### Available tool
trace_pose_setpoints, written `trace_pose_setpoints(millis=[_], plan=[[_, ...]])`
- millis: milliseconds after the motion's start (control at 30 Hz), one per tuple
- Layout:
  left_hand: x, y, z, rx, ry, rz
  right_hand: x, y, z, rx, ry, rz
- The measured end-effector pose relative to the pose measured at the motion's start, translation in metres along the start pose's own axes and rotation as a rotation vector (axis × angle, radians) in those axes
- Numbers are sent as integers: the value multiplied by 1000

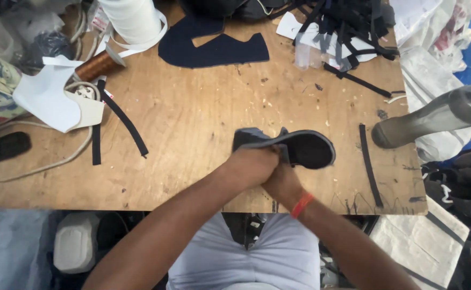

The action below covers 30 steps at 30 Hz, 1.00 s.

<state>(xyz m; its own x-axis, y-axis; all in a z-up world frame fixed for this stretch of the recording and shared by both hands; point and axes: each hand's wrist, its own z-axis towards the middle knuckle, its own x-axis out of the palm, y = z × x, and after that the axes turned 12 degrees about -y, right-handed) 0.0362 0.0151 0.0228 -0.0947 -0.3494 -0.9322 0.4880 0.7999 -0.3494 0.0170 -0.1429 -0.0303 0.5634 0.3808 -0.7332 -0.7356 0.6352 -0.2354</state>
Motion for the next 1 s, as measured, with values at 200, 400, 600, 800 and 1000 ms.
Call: trace_pose_setpoints(millis=[200,400,600,800,1000], plan=[[40,89,-4,-390,-223,-225,-31,3,32,277,589,379],[-14,56,-20,-359,-63,-144,-32,-14,35,396,284,515],[12,47,-83,142,-402,-52,-49,-3,75,507,898,235],[16,14,-88,-147,-226,81,-13,-2,35,321,561,250],[33,14,-58,-200,-427,272,-17,-4,39,324,438,298]])
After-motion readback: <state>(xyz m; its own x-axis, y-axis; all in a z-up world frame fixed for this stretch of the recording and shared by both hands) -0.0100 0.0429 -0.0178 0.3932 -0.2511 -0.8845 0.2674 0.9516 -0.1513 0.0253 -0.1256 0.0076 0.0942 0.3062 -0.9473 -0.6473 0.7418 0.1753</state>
